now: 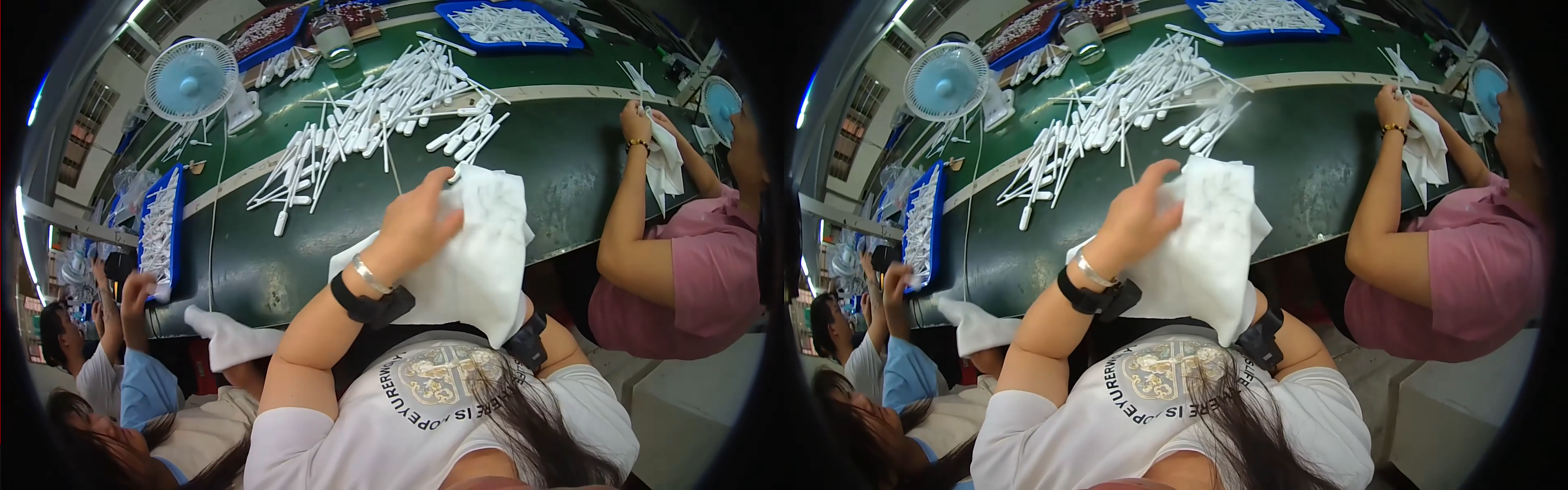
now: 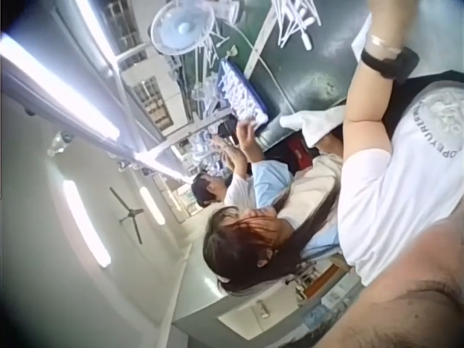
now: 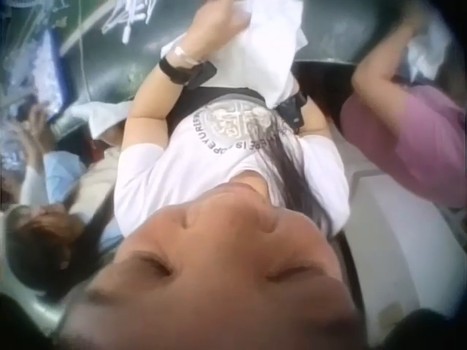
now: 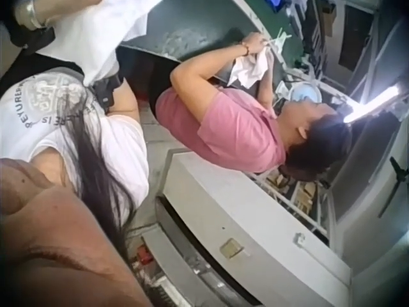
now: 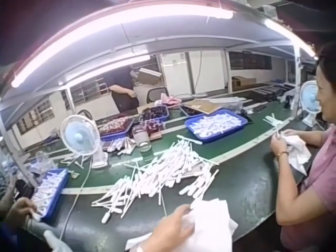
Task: The person picks up a white plastic stick from a pile, wipes it with a white cloth, and places it back onto the table.
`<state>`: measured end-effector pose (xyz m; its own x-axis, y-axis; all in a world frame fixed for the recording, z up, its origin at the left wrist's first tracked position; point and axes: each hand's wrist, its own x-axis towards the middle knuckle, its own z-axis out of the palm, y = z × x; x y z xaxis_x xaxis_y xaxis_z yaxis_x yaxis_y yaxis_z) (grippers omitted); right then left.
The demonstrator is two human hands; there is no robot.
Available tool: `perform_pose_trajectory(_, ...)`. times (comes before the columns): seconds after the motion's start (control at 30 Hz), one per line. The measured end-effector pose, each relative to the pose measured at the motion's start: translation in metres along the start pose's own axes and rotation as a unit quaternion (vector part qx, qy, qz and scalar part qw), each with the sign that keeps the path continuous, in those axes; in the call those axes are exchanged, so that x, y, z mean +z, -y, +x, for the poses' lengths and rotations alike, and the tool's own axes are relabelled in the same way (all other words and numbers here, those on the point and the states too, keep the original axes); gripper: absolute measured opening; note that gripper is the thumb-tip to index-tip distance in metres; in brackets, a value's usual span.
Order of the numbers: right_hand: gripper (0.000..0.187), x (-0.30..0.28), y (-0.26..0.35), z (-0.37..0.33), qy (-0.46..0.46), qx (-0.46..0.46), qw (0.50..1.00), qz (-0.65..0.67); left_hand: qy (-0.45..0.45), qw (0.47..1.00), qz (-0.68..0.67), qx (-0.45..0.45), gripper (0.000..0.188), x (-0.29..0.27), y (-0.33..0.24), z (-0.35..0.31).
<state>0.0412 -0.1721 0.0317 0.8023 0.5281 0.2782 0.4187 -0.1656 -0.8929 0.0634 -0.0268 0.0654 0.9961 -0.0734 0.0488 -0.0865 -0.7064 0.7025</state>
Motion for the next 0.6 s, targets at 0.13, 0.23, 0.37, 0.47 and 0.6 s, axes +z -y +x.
perform_pose_trajectory(0.13,0.048,-0.008,-0.001,-0.004,0.018,0.003,0.999,0.044,-0.079,0.981,-0.096,0.150,0.028,-0.012,0.030,-0.007)
perform_pose_trajectory(0.23,0.049,-0.002,0.008,0.034,0.023,0.007,0.997,0.074,-0.015,0.989,-0.099,0.105,0.025,-0.027,0.035,-0.017)
perform_pose_trajectory(0.37,0.046,-0.015,0.002,0.020,0.052,0.090,0.941,0.321,0.081,0.992,-0.093,0.017,0.021,-0.048,0.032,-0.032)
perform_pose_trajectory(0.47,0.041,-0.021,-0.007,0.014,0.081,0.204,0.749,0.625,0.138,0.986,-0.084,0.024,0.019,-0.052,0.035,-0.034)
perform_pose_trajectory(0.6,0.037,-0.013,-0.023,0.020,0.100,0.266,0.644,0.710,0.171,0.974,-0.079,0.128,0.016,-0.052,0.052,-0.026)
